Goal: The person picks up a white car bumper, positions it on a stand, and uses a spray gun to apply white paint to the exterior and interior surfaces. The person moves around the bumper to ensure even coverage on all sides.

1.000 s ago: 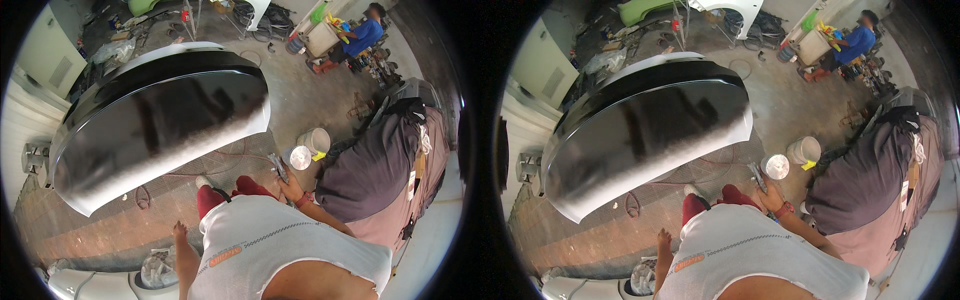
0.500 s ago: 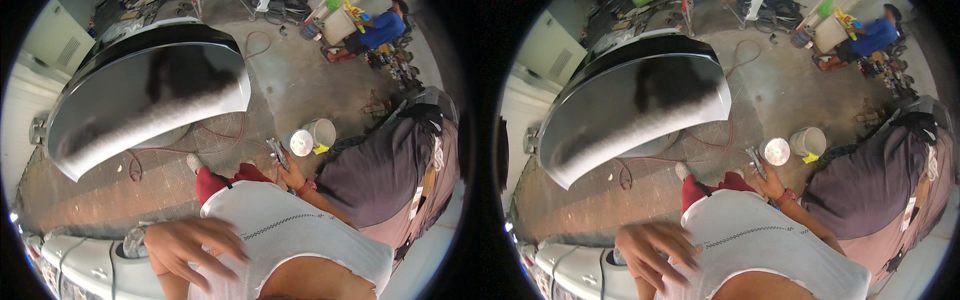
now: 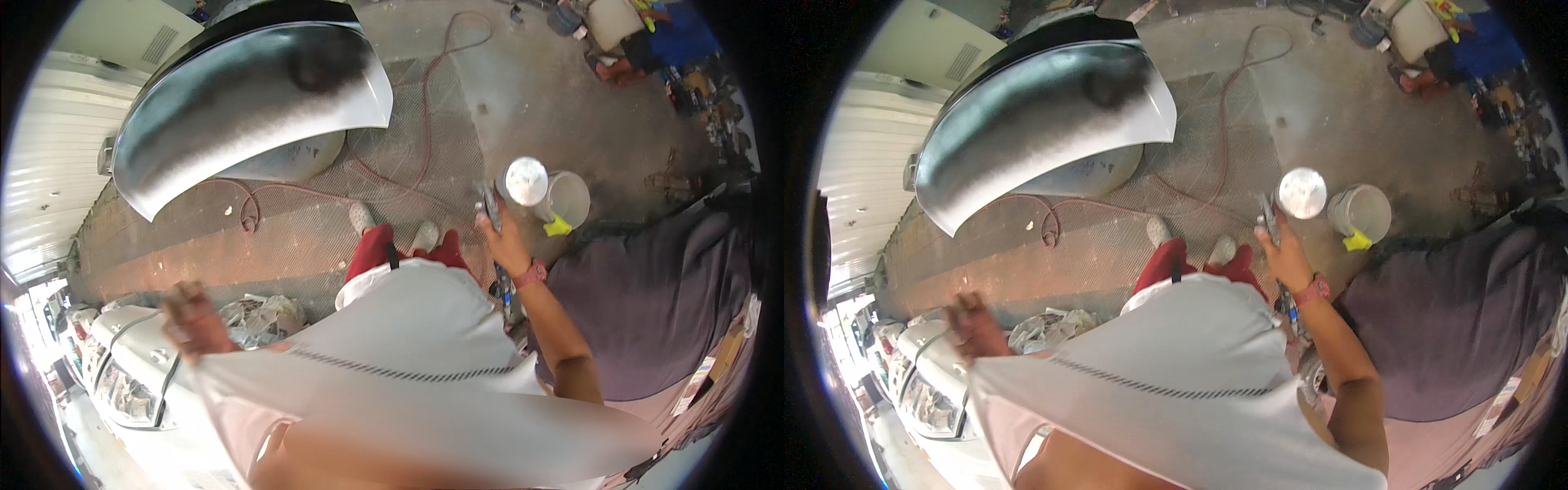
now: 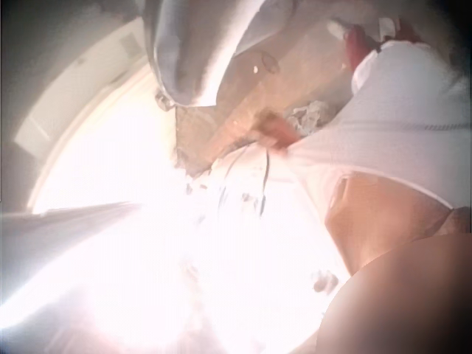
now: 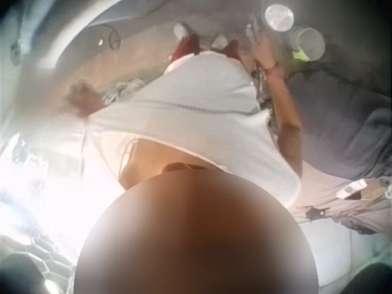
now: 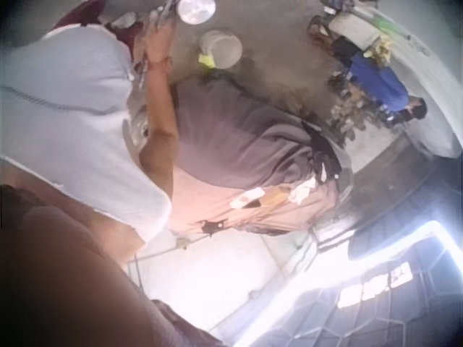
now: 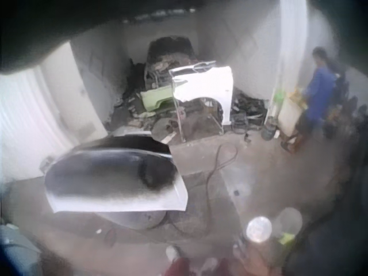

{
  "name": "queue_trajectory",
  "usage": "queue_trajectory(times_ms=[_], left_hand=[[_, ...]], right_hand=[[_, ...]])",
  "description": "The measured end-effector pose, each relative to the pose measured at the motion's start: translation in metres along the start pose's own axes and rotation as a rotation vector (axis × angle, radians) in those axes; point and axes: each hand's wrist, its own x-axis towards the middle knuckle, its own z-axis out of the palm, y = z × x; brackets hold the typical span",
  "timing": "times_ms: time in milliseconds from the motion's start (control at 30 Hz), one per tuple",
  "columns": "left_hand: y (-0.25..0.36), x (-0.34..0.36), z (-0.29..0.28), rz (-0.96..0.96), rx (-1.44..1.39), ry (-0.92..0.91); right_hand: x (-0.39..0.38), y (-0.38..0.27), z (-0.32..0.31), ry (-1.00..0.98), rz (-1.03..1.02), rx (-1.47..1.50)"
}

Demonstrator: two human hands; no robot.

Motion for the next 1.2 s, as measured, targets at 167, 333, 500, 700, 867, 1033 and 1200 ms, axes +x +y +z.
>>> queue_trajectory(times_ms=[167, 333, 500, 700, 867, 1033, 1200], left_hand=[[-0.093, -0.002, 0.150, -0.364, -0.663, -0.675], [-0.120, -0.001, 0.190, -0.917, -0.477, -0.604], [-0.180, -0.051, 0.167, -1.256, 0.015, -0.124], [-0.210, -0.083, 0.126, -1.161, 0.293, 0.078], [-0.233, -0.064, 0.070, -0.934, 0.833, 0.032], [-0.248, -0.013, -0.010, -0.651, 1.161, 0.038], [-0.266, 0.036, -0.106, -0.508, 1.439, 0.024]], right_hand=[[0.012, 0.014, 0.001, 0.153, 0.004, 0.147], [0.030, 0.007, -0.014, 0.200, 0.047, 0.318], [0.040, -0.013, -0.030, 0.241, 0.130, 0.294], [0.052, -0.026, -0.031, 0.275, 0.181, 0.302], [0.065, -0.043, -0.025, 0.254, 0.174, 0.235], [0.087, -0.081, -0.003, 0.261, 0.214, 0.303], [0.126, -0.135, 0.027, 0.228, 0.194, 0.273]])
